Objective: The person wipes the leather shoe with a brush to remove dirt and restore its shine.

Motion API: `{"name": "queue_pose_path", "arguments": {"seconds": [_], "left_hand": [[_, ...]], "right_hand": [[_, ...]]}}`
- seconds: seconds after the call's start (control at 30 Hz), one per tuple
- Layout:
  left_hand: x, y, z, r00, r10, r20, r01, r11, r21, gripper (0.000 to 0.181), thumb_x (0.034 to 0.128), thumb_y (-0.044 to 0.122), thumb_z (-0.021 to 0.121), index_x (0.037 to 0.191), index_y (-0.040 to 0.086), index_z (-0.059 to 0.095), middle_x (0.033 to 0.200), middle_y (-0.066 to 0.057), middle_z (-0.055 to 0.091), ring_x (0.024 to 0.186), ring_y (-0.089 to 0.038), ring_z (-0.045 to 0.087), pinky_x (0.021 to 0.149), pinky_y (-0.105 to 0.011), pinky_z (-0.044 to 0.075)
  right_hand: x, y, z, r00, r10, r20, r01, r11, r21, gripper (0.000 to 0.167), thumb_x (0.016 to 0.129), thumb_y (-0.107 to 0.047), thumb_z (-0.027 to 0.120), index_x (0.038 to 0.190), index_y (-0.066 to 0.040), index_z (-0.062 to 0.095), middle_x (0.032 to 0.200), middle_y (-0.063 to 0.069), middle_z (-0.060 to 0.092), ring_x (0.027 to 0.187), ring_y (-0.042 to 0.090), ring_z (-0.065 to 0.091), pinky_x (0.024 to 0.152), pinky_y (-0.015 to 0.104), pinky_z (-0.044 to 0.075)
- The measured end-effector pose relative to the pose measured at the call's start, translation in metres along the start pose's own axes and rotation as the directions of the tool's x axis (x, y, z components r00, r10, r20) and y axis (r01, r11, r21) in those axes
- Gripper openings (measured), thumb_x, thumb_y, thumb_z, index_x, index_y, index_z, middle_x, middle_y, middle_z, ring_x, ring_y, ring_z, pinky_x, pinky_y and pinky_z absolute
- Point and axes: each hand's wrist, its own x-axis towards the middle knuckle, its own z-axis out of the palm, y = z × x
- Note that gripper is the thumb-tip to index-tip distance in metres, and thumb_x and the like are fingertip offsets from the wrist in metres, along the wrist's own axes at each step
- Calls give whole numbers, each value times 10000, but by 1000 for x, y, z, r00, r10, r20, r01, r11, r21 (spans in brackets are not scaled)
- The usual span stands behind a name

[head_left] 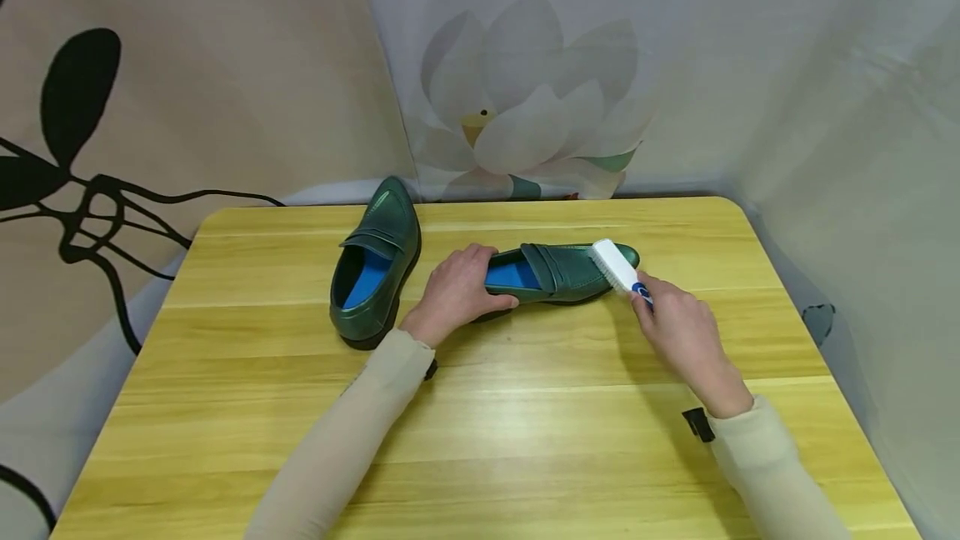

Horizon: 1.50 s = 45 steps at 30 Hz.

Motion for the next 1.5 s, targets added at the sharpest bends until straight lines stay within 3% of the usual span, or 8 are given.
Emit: {"name": "queue_pose_path", "arguments": {"seconds": [0.17,0.47,0.73,0.87,0.97,1.17,1.27,1.5], "left_hand": [[0,0,0,1000,-1,1,1,1000,7,857,821,573,833,1440,45,566,1379,-149,609,1135,-328,615,969,-504,532],[0,0,1,1000,-7,10,7,1000,-11,864,822,563,836,1451,42,555,1398,-155,599,1153,-330,605,978,-508,523],[0,1,0,1000,-2,-2,2,1000,-5,863,814,561,845,1439,37,561,1384,-149,608,1149,-329,618,971,-496,529],[0,2,0,1000,1,-3,-1,1000,-6,859,816,556,845,1436,33,561,1379,-150,608,1139,-329,617,968,-496,530],[0,1,0,1000,0,-2,0,1000,-11,855,818,552,846,1434,32,562,1376,-150,609,1139,-331,617,970,-497,529],[-1,-1,2,1000,5,-7,-5,1000,-18,846,820,545,847,1427,27,565,1364,-154,614,1127,-329,619,967,-495,531],[-1,-1,3,1000,6,-9,-6,1000,-23,844,819,537,851,1427,25,566,1366,-160,613,1126,-332,617,967,-501,530],[0,0,2,1000,14,-20,-14,1000,-11,852,813,550,850,1424,26,570,1369,-160,615,1128,-330,621,964,-496,536]], "right_hand": [[5,-1,4,998,-39,-48,37,999,-34,397,1006,-139,677,1308,116,635,1088,310,705,779,427,705,566,570,544],[17,-30,17,997,-68,46,66,997,50,431,1058,-187,612,1370,110,596,1172,297,695,865,404,712,656,551,568],[11,5,4,998,-27,-50,25,999,-30,398,1014,-148,671,1325,97,635,967,285,703,683,384,657,522,535,507],[9,21,-4,996,27,-84,-30,999,-31,413,1006,-121,672,1322,138,612,1022,347,689,695,419,662,519,563,502],[9,20,-3,996,31,-89,-33,999,-24,414,1003,-110,673,1316,152,607,1032,359,685,694,423,663,529,569,512],[11,-6,12,997,-68,-40,68,998,-2,408,1010,-137,676,1329,112,625,977,282,705,673,363,660,524,521,525],[11,-15,15,996,-83,-23,83,997,0,405,1015,-139,674,1337,101,627,983,263,709,680,344,662,524,503,524],[9,8,4,999,-14,-50,14,1000,-6,405,1015,-131,668,1335,112,620,1034,314,702,754,424,684,574,573,529]]}}
